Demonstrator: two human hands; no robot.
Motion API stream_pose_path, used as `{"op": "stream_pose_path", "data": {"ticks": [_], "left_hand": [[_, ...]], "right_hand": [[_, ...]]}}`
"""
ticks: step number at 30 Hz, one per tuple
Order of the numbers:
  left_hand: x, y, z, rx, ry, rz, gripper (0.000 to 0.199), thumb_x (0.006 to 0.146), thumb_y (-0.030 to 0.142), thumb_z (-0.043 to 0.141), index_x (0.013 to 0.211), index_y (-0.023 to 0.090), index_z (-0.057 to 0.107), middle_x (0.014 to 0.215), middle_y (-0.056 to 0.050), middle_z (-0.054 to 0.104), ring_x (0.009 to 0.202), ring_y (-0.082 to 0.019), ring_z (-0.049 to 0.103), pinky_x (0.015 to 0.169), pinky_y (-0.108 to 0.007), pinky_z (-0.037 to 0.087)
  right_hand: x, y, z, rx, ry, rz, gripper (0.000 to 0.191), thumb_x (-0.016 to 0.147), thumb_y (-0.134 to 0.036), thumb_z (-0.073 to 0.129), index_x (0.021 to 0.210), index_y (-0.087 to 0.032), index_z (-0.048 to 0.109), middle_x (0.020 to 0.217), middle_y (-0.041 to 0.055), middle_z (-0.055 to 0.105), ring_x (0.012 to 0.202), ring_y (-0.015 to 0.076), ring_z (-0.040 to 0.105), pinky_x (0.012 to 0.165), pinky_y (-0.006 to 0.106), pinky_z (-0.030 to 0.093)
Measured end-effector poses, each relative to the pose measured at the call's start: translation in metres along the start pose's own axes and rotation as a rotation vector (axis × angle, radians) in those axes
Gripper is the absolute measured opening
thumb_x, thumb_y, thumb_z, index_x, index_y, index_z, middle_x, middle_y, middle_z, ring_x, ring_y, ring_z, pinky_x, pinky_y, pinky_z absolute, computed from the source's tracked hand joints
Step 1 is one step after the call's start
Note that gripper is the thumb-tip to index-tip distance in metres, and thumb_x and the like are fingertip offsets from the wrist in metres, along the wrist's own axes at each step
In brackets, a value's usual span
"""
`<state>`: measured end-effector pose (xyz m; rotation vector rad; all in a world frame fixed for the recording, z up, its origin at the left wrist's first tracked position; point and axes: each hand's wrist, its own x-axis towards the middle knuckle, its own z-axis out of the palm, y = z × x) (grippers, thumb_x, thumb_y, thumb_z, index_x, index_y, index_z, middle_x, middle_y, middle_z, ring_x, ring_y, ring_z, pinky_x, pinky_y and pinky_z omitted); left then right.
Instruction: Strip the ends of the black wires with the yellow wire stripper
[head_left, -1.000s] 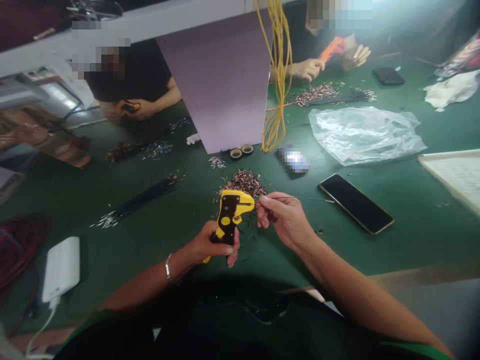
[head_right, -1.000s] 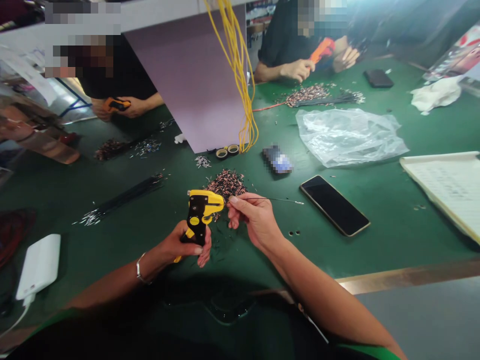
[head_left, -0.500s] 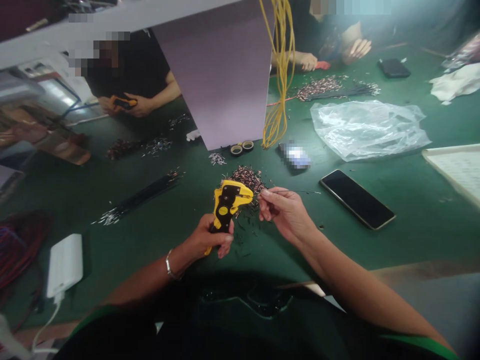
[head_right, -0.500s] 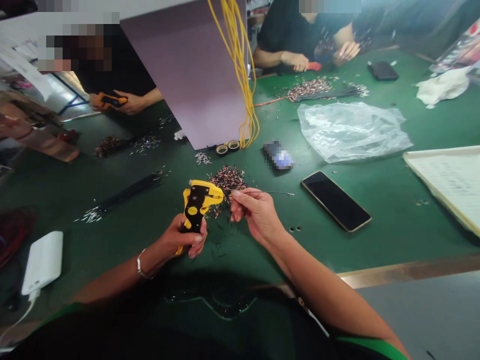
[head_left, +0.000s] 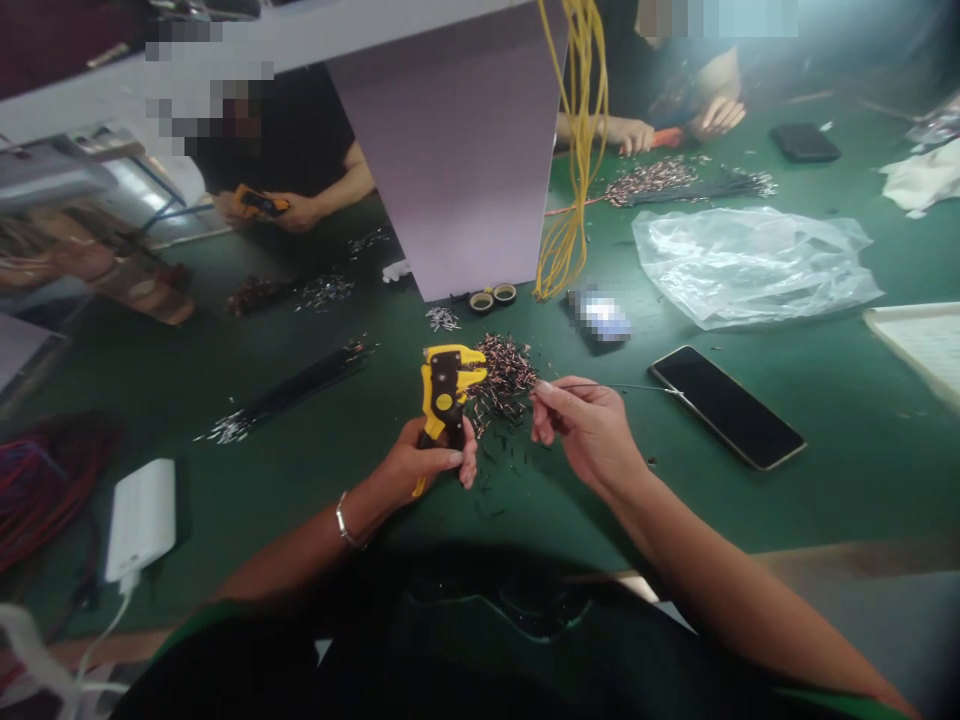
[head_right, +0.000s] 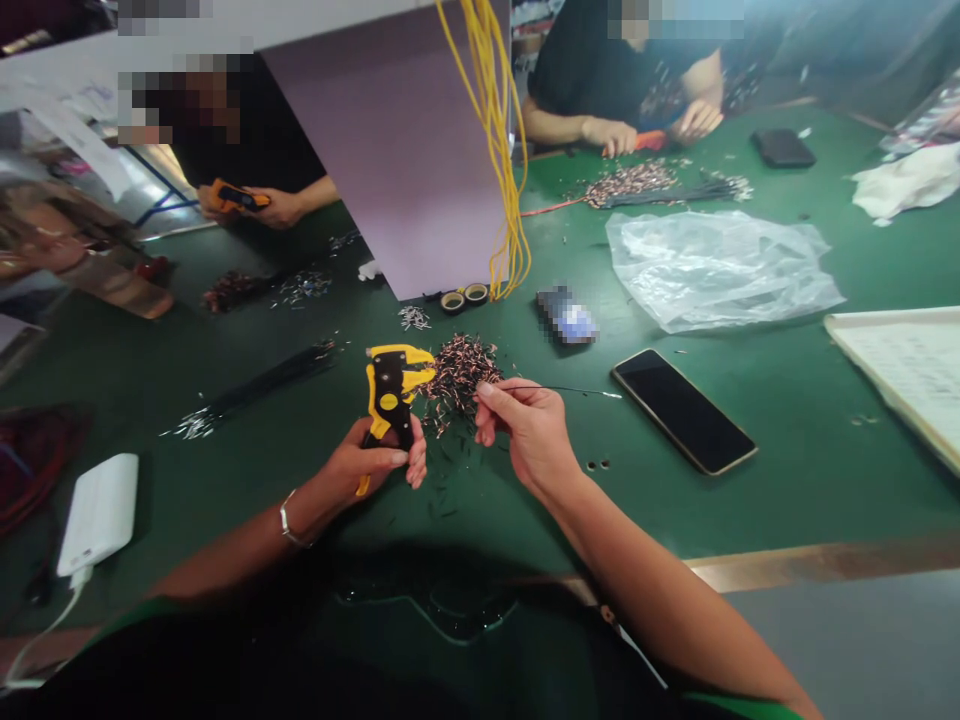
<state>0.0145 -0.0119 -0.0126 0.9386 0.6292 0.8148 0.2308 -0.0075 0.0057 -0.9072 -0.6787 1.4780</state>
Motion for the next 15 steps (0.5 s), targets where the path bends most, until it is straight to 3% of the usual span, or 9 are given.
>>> {"op": "stream_pose_path", "data": {"ticks": [6, 15], "left_hand": [[0.001, 0.003, -0.002, 0.061, 0.083, 0.059, 0.029, 0.074, 0.021, 0.079, 0.096, 0.011, 0.064, 0.078, -0.004, 0.065, 0.062, -0.016, 0.063, 0.061, -0.035, 0.054], [0.0, 0.003, 0.002, 0.158, 0.094, 0.073, 0.027, 0.076, 0.025, 0.079, 0.093, 0.012, 0.064, 0.078, -0.004, 0.065, 0.064, -0.015, 0.063, 0.063, -0.032, 0.055]], "right_hand": [[-0.008, 0.007, 0.004, -0.181, -0.115, 0.077, 0.024, 0.07, -0.032, 0.083, 0.062, -0.015, 0.069, 0.049, 0.0002, 0.064, 0.036, 0.0102, 0.053, 0.039, 0.024, 0.043], [-0.012, 0.018, 0.006, -0.303, -0.235, 0.122, 0.028, 0.07, -0.036, 0.084, 0.056, -0.016, 0.069, 0.05, 0.0, 0.063, 0.038, 0.0091, 0.052, 0.041, 0.025, 0.04]]}}
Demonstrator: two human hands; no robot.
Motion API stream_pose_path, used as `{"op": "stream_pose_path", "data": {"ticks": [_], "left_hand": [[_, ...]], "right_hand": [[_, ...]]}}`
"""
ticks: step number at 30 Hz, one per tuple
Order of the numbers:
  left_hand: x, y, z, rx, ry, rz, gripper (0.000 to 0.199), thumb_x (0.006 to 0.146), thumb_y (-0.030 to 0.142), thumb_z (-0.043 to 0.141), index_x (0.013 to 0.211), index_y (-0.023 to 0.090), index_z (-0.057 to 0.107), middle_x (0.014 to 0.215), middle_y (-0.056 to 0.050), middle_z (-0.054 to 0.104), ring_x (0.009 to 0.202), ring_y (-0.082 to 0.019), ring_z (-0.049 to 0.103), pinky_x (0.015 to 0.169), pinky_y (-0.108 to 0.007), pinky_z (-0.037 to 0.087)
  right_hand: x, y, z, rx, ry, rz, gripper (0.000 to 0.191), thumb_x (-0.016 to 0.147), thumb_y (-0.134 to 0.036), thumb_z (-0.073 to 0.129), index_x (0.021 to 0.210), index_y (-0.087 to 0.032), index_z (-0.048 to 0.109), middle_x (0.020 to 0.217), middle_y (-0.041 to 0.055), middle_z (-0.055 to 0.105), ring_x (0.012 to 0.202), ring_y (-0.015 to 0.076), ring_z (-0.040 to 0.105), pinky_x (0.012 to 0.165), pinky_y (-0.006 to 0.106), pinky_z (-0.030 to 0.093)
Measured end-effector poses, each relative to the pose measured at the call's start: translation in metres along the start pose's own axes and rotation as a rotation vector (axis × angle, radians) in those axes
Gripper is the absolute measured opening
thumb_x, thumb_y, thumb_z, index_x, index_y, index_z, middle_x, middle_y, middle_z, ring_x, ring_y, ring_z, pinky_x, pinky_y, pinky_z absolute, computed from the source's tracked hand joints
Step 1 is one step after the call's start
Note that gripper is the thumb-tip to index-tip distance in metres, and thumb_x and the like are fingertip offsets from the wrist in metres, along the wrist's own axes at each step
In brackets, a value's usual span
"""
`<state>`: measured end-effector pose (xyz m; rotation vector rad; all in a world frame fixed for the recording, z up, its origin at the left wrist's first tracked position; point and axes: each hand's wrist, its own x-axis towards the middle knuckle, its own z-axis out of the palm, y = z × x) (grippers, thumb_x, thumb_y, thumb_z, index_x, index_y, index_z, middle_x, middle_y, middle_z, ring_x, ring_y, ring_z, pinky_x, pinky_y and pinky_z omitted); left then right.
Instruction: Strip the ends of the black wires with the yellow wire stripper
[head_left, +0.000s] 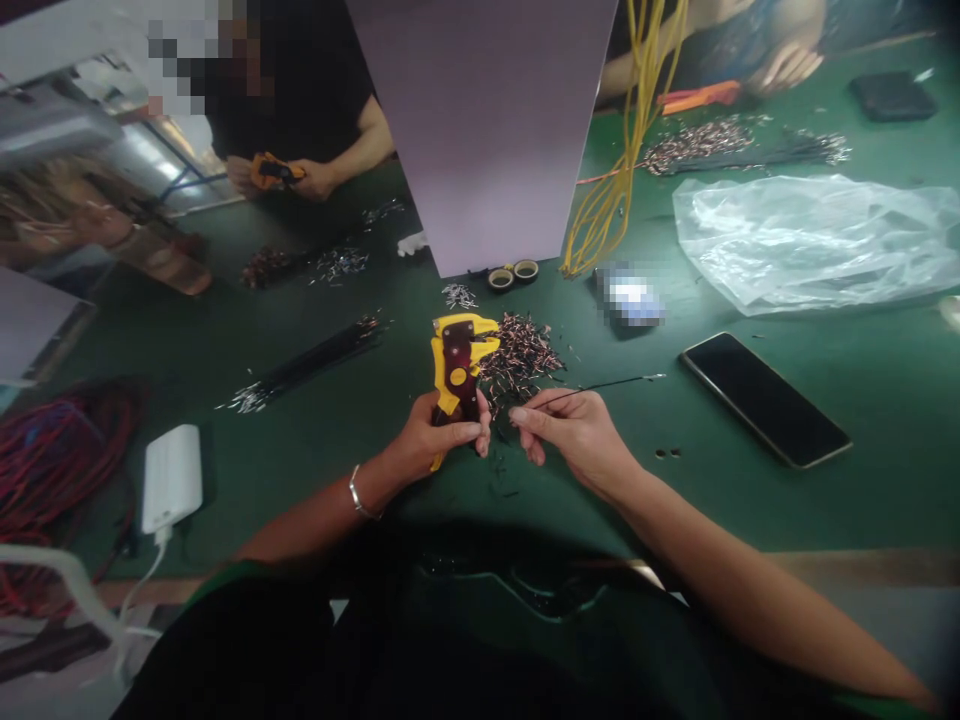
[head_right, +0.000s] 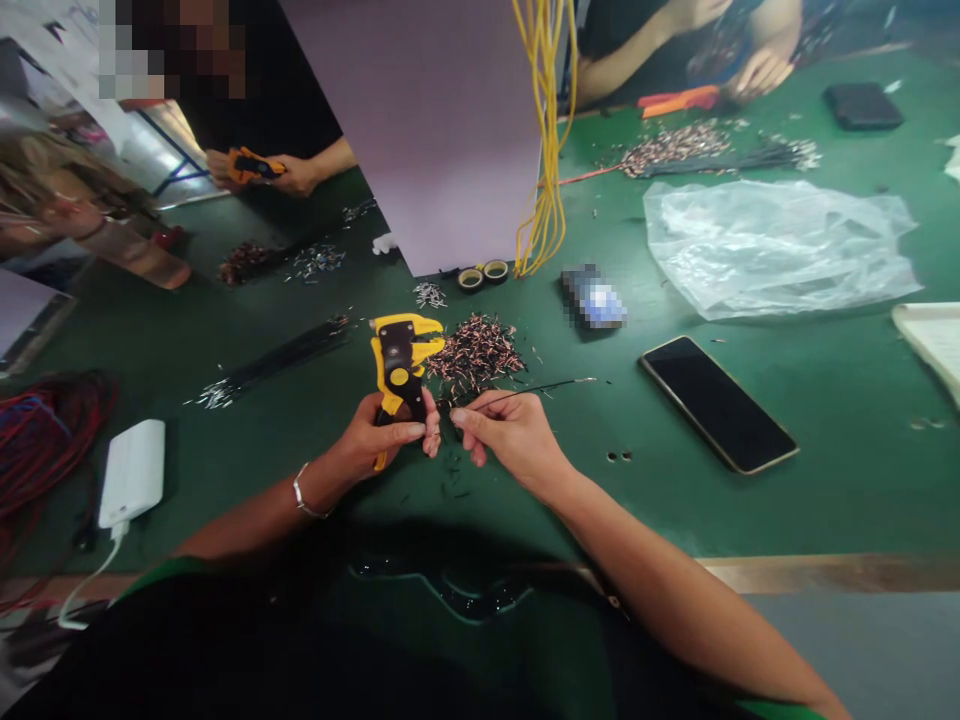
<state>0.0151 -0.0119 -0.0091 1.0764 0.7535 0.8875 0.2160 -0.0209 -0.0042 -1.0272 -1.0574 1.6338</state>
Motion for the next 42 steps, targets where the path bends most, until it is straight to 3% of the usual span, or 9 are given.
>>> {"op": "stream_pose_path", "data": {"ticks": [9, 15, 22, 29, 32, 36, 42], "left_hand": [[-0.001, -0.002, -0.001, 0.015, -0.035, 0.008, 0.027, 0.076, 0.025, 0.079, 0.094, 0.011, 0.063, 0.078, -0.003, 0.064, 0.064, -0.015, 0.063, 0.063, -0.031, 0.054], [0.001, -0.005, -0.004, -0.002, 0.009, 0.012, 0.025, 0.076, 0.024, 0.079, 0.09, 0.013, 0.063, 0.076, -0.002, 0.063, 0.062, -0.014, 0.062, 0.061, -0.031, 0.054], [0.003, -0.005, -0.005, -0.043, 0.079, 0.038, 0.028, 0.072, 0.02, 0.079, 0.094, 0.012, 0.063, 0.076, -0.002, 0.064, 0.058, -0.014, 0.061, 0.058, -0.033, 0.055], [0.002, 0.003, -0.004, 0.014, -0.137, 0.011, 0.033, 0.074, 0.023, 0.076, 0.104, 0.011, 0.068, 0.096, -0.013, 0.071, 0.073, -0.02, 0.065, 0.075, -0.039, 0.053], [0.0, 0.007, -0.002, 0.009, -0.202, -0.03, 0.039, 0.073, 0.024, 0.075, 0.11, 0.011, 0.068, 0.093, -0.013, 0.071, 0.079, -0.023, 0.066, 0.08, -0.041, 0.052], [-0.003, 0.009, 0.001, -0.045, -0.257, -0.076, 0.046, 0.071, 0.026, 0.076, 0.114, 0.013, 0.066, 0.089, -0.012, 0.07, 0.082, -0.026, 0.066, 0.082, -0.044, 0.051], [-0.003, 0.011, 0.005, 0.02, -0.269, -0.083, 0.038, 0.072, 0.034, 0.077, 0.102, 0.013, 0.068, 0.085, -0.011, 0.068, 0.079, -0.024, 0.065, 0.078, -0.04, 0.052]], "right_hand": [[0.0, 0.001, 0.001, -0.004, -0.004, 0.015, 0.029, 0.069, -0.037, 0.084, 0.057, -0.016, 0.068, 0.05, -0.0001, 0.063, 0.037, 0.0087, 0.052, 0.04, 0.024, 0.04], [-0.001, 0.003, 0.004, 0.036, 0.018, 0.01, 0.026, 0.069, -0.034, 0.084, 0.057, -0.016, 0.069, 0.047, -0.0003, 0.062, 0.035, 0.0087, 0.051, 0.038, 0.023, 0.039], [0.001, -0.007, -0.006, 0.121, 0.178, -0.112, 0.021, 0.071, -0.031, 0.082, 0.062, -0.016, 0.07, 0.047, 0.0, 0.063, 0.034, 0.0094, 0.052, 0.036, 0.023, 0.04], [0.001, -0.007, -0.006, 0.064, 0.303, -0.269, 0.017, 0.077, -0.029, 0.079, 0.067, -0.017, 0.072, 0.051, -0.0009, 0.064, 0.038, 0.0092, 0.054, 0.038, 0.024, 0.042], [-0.002, -0.005, -0.002, 0.012, 0.353, -0.324, 0.016, 0.078, -0.03, 0.078, 0.069, -0.018, 0.072, 0.051, -0.0014, 0.064, 0.039, 0.0097, 0.055, 0.038, 0.024, 0.043], [-0.007, -0.008, 0.003, -0.086, 0.377, -0.347, 0.016, 0.079, -0.031, 0.076, 0.07, -0.018, 0.071, 0.052, -0.0013, 0.063, 0.041, 0.0103, 0.055, 0.04, 0.025, 0.045], [-0.013, -0.009, 0.006, -0.274, 0.354, -0.452, 0.014, 0.085, -0.026, 0.069, 0.073, -0.019, 0.071, 0.058, -0.0008, 0.064, 0.045, 0.0109, 0.056, 0.046, 0.028, 0.048]]}}
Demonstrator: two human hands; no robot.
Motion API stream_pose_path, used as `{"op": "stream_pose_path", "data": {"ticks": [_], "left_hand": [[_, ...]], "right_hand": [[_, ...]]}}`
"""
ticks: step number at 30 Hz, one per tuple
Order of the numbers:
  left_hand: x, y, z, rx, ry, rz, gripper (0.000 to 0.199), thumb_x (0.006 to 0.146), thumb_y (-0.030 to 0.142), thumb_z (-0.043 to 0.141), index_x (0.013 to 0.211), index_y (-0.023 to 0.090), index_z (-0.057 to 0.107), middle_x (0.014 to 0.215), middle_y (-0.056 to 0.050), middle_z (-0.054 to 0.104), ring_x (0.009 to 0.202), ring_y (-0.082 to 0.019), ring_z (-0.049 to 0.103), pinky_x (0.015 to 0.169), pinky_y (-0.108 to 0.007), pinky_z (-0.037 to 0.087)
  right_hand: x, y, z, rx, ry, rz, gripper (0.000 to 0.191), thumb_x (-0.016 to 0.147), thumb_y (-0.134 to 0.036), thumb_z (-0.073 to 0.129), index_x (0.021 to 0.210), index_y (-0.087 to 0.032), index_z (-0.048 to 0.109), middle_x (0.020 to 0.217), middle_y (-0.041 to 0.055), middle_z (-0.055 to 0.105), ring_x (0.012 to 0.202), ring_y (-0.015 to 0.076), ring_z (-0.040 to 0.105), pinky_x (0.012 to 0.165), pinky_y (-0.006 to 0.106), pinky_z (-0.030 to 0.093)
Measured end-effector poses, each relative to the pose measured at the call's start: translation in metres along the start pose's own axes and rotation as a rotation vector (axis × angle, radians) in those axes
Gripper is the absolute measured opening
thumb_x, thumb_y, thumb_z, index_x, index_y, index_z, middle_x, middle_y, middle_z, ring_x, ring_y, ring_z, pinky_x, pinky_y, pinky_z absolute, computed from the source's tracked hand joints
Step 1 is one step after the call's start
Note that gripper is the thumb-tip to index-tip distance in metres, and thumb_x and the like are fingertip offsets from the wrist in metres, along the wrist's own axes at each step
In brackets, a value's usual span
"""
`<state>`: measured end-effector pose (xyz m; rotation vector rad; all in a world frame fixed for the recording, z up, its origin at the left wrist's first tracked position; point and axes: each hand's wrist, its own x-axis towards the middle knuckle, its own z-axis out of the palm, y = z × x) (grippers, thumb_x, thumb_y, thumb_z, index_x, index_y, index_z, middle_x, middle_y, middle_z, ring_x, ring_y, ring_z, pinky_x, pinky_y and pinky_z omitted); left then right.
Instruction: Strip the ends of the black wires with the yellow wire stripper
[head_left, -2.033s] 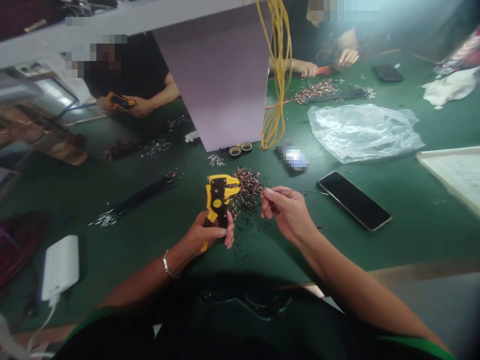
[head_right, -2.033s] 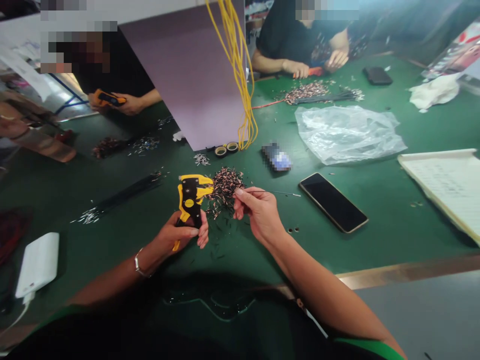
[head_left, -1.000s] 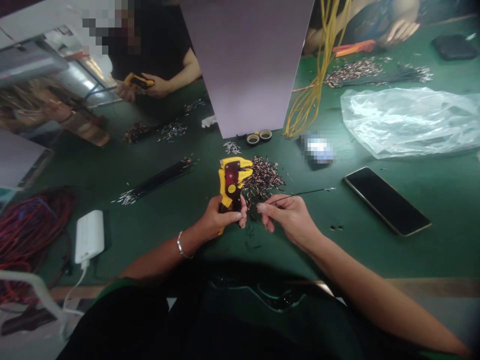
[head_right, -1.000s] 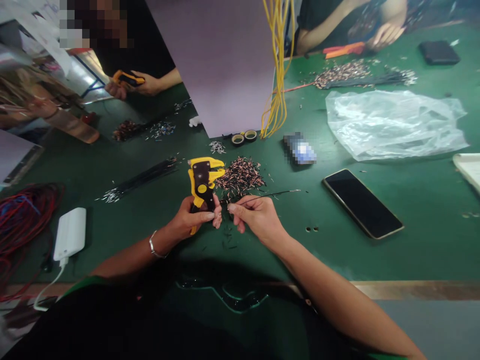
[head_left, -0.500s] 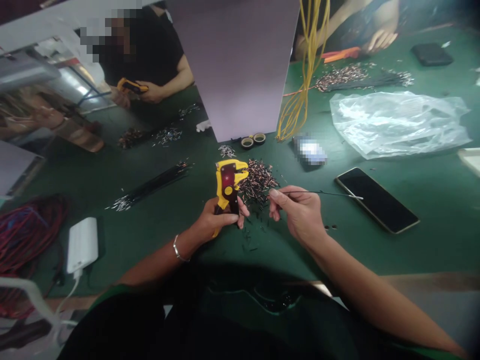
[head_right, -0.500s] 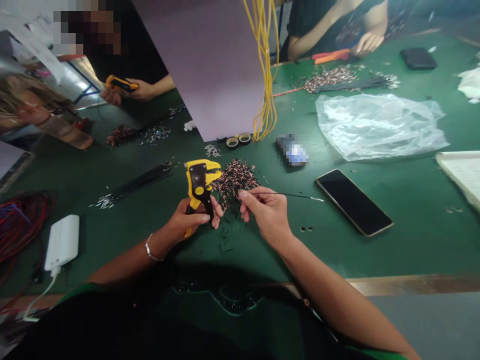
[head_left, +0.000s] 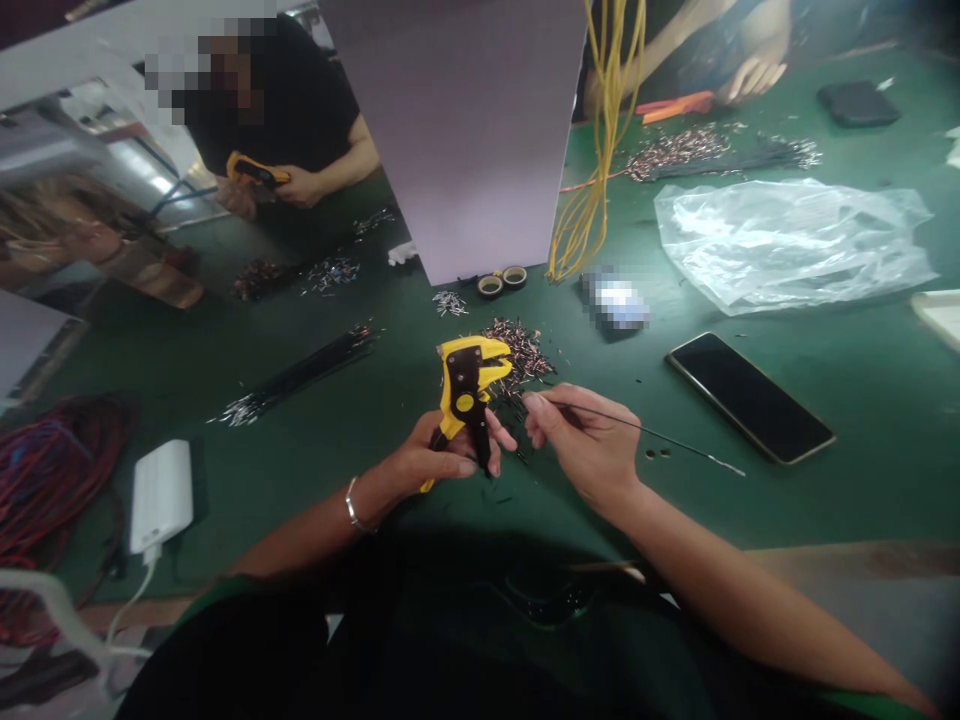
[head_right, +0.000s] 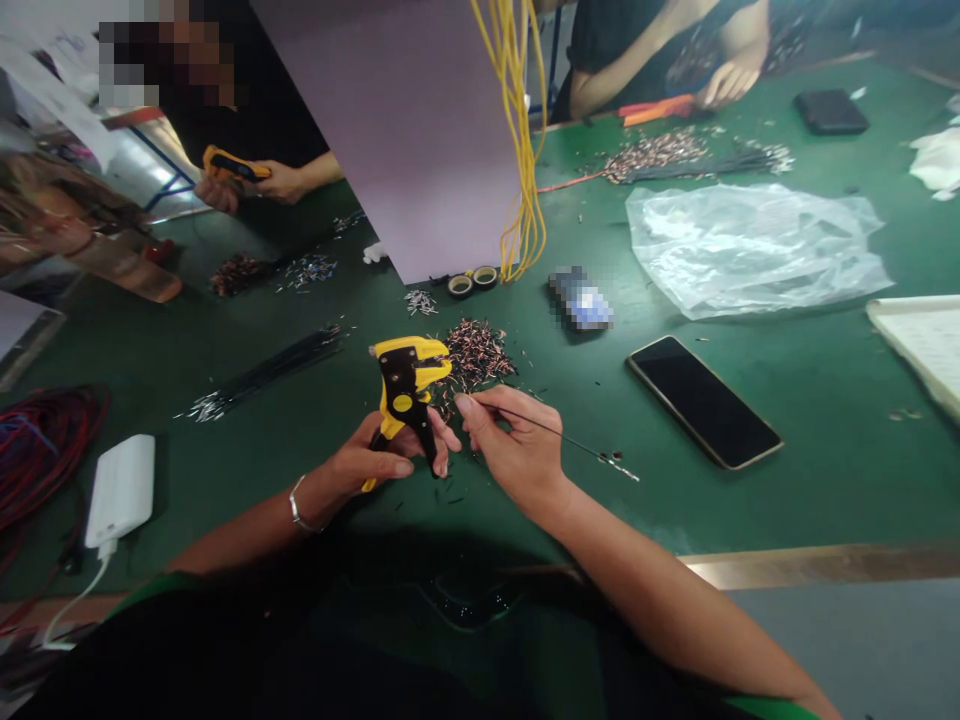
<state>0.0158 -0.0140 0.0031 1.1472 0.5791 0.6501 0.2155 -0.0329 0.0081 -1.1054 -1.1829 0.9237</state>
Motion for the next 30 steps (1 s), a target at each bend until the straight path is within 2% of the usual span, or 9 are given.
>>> {"op": "stream_pose_path", "data": {"ticks": [5, 11, 17, 24, 30], "left_hand": [[-0.001, 0.003, 0.003, 0.099, -0.056, -0.008, 0.034, 0.076, 0.031, 0.076, 0.103, 0.013, 0.068, 0.093, -0.012, 0.068, 0.083, -0.022, 0.064, 0.079, -0.038, 0.051], [-0.003, -0.002, 0.001, 0.115, -0.064, 0.011, 0.032, 0.079, 0.029, 0.075, 0.106, 0.014, 0.066, 0.096, -0.012, 0.068, 0.086, -0.022, 0.065, 0.08, -0.037, 0.053], [-0.002, -0.001, 0.004, 0.151, -0.041, 0.035, 0.031, 0.08, 0.027, 0.074, 0.106, 0.015, 0.063, 0.095, -0.01, 0.069, 0.082, -0.02, 0.066, 0.078, -0.036, 0.054], [-0.002, -0.003, 0.002, 0.318, -0.021, 0.077, 0.019, 0.084, 0.03, 0.069, 0.092, 0.014, 0.065, 0.084, -0.008, 0.069, 0.077, -0.018, 0.065, 0.076, -0.033, 0.054], [-0.004, -0.008, -0.002, 0.443, 0.023, 0.126, 0.016, 0.085, 0.028, 0.069, 0.09, 0.014, 0.065, 0.079, -0.006, 0.068, 0.076, -0.017, 0.063, 0.076, -0.031, 0.053]], "right_hand": [[-0.002, -0.002, 0.002, -0.115, -0.001, -0.157, 0.016, 0.087, -0.02, 0.066, 0.072, -0.02, 0.071, 0.058, -0.0007, 0.064, 0.047, 0.0108, 0.057, 0.049, 0.027, 0.047], [-0.004, -0.006, 0.006, -0.092, -0.059, -0.306, 0.018, 0.087, -0.012, 0.065, 0.075, -0.023, 0.071, 0.054, -0.0021, 0.066, 0.051, 0.012, 0.059, 0.054, 0.027, 0.05], [-0.005, -0.002, 0.005, -0.198, -0.111, -0.332, 0.016, 0.088, -0.02, 0.063, 0.076, -0.025, 0.072, 0.056, -0.0004, 0.069, 0.053, 0.0153, 0.062, 0.053, 0.03, 0.053], [-0.007, 0.001, 0.006, -0.249, -0.116, -0.412, 0.015, 0.088, -0.017, 0.064, 0.079, -0.026, 0.073, 0.061, 0.0, 0.073, 0.057, 0.0157, 0.067, 0.054, 0.028, 0.056], [-0.007, 0.002, 0.007, -0.24, -0.13, -0.459, 0.016, 0.089, -0.016, 0.062, 0.08, -0.025, 0.072, 0.062, 0.001, 0.073, 0.056, 0.0153, 0.067, 0.054, 0.028, 0.056]]}}
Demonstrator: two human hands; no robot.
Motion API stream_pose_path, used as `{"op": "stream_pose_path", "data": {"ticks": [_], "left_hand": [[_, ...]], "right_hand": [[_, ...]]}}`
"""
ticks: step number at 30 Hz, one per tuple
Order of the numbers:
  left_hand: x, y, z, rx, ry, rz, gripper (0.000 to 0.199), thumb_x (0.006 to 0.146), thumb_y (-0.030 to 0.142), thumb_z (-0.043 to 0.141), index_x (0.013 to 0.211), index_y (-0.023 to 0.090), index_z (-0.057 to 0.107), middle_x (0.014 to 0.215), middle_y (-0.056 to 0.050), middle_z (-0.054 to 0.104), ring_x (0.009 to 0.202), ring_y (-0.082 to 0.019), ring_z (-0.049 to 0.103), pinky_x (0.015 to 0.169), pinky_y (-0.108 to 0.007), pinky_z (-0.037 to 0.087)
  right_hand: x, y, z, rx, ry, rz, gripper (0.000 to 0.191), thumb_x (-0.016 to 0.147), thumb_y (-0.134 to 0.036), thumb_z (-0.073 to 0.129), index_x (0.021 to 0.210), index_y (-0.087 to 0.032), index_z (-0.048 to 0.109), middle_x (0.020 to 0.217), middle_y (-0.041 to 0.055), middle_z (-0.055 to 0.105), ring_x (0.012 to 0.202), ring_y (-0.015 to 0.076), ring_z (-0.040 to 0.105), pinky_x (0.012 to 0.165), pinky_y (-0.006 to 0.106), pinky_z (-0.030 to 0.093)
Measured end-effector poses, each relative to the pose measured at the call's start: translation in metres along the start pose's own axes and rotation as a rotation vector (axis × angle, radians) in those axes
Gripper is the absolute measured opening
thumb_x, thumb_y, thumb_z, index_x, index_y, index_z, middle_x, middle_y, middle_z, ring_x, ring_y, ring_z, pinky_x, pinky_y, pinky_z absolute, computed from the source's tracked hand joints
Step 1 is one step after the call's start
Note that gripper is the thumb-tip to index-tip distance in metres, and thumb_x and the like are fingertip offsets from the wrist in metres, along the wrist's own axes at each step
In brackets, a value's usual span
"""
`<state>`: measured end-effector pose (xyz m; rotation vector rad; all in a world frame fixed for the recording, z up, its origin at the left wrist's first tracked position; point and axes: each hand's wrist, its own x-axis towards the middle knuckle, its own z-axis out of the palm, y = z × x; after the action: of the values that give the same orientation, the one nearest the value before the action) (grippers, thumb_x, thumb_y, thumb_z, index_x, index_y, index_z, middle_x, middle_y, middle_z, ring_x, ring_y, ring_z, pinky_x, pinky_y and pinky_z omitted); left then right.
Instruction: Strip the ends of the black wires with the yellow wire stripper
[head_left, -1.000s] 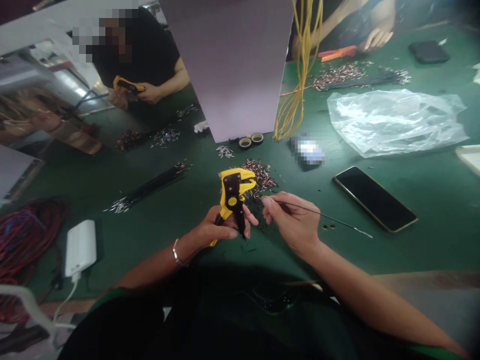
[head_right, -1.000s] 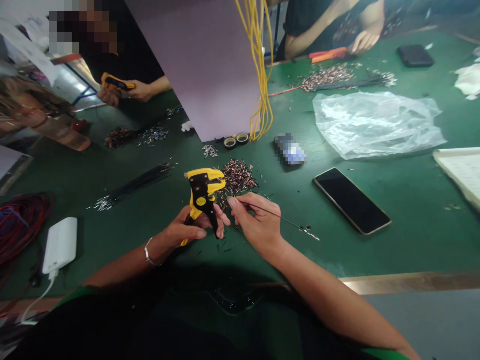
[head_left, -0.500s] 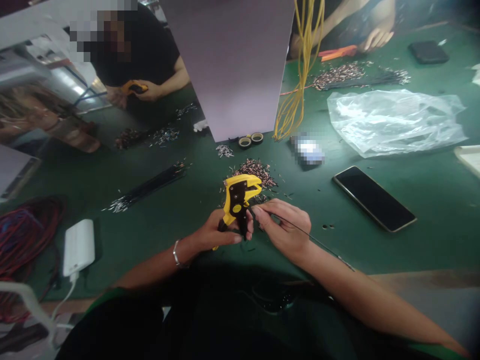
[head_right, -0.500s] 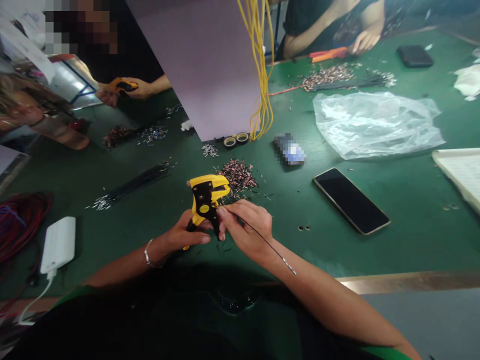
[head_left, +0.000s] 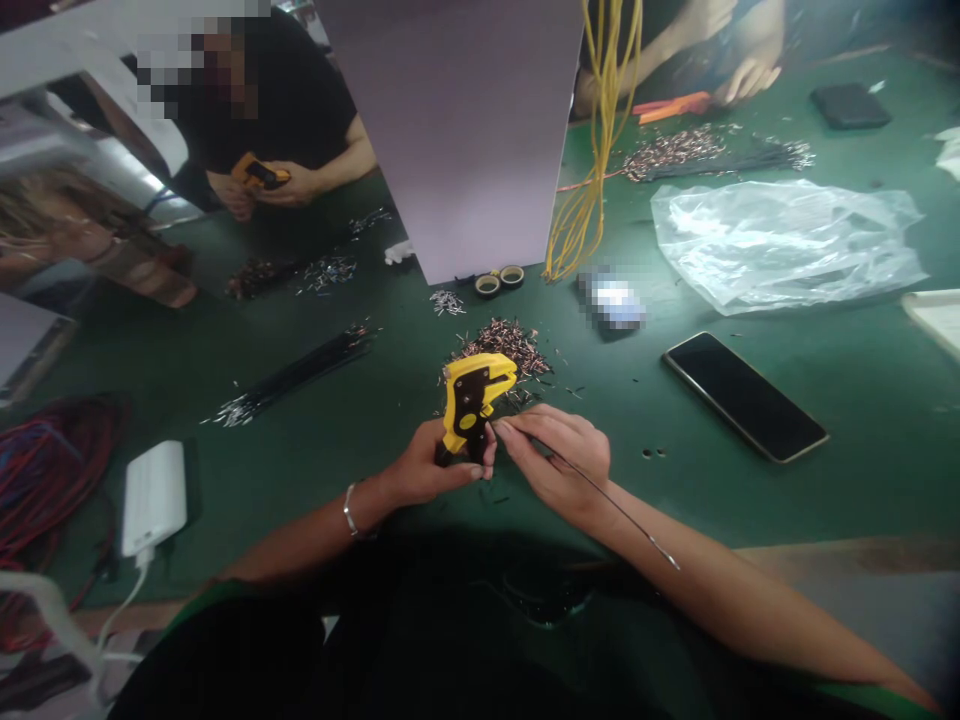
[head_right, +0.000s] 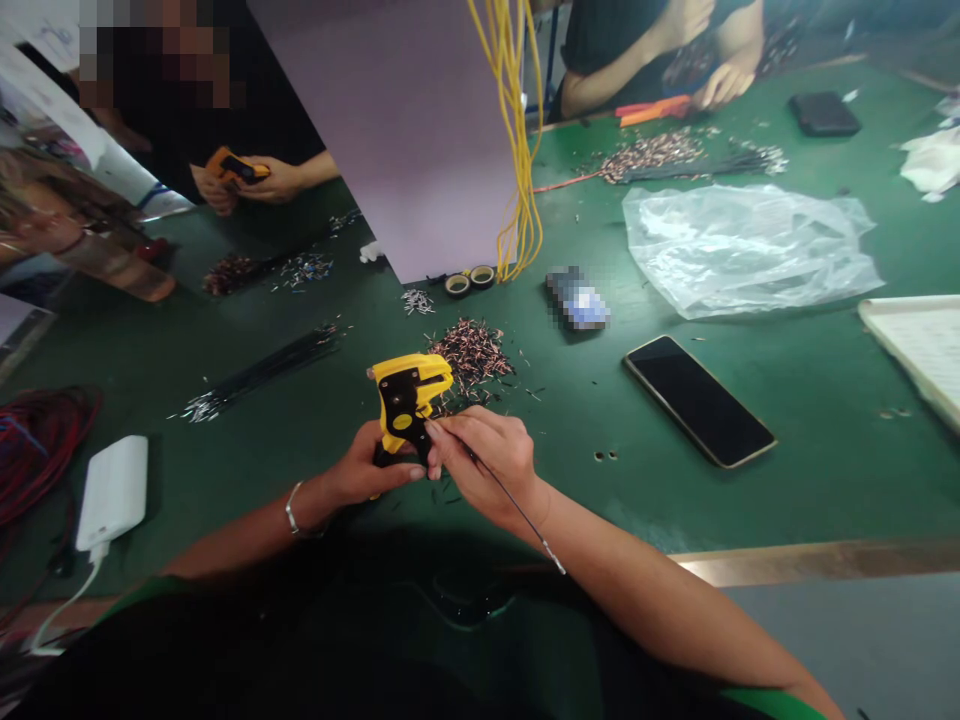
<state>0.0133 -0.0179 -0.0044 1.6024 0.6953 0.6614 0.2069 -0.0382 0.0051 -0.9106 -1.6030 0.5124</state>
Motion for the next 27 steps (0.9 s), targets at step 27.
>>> {"op": "stream_pose_path", "data": {"ticks": [27], "left_hand": [[0.0, -0.009, 0.003, -0.553, 0.137, -0.201, 0.022, 0.075, 0.022, 0.077, 0.087, 0.012, 0.061, 0.061, 0.0, 0.062, 0.049, -0.013, 0.058, 0.05, -0.029, 0.052]], "right_hand": [[0.008, 0.005, -0.01, 0.563, 0.123, 0.664, 0.012, 0.076, -0.03, 0.076, 0.07, -0.02, 0.073, 0.055, 0.0001, 0.066, 0.041, 0.0114, 0.056, 0.041, 0.027, 0.046]]}}
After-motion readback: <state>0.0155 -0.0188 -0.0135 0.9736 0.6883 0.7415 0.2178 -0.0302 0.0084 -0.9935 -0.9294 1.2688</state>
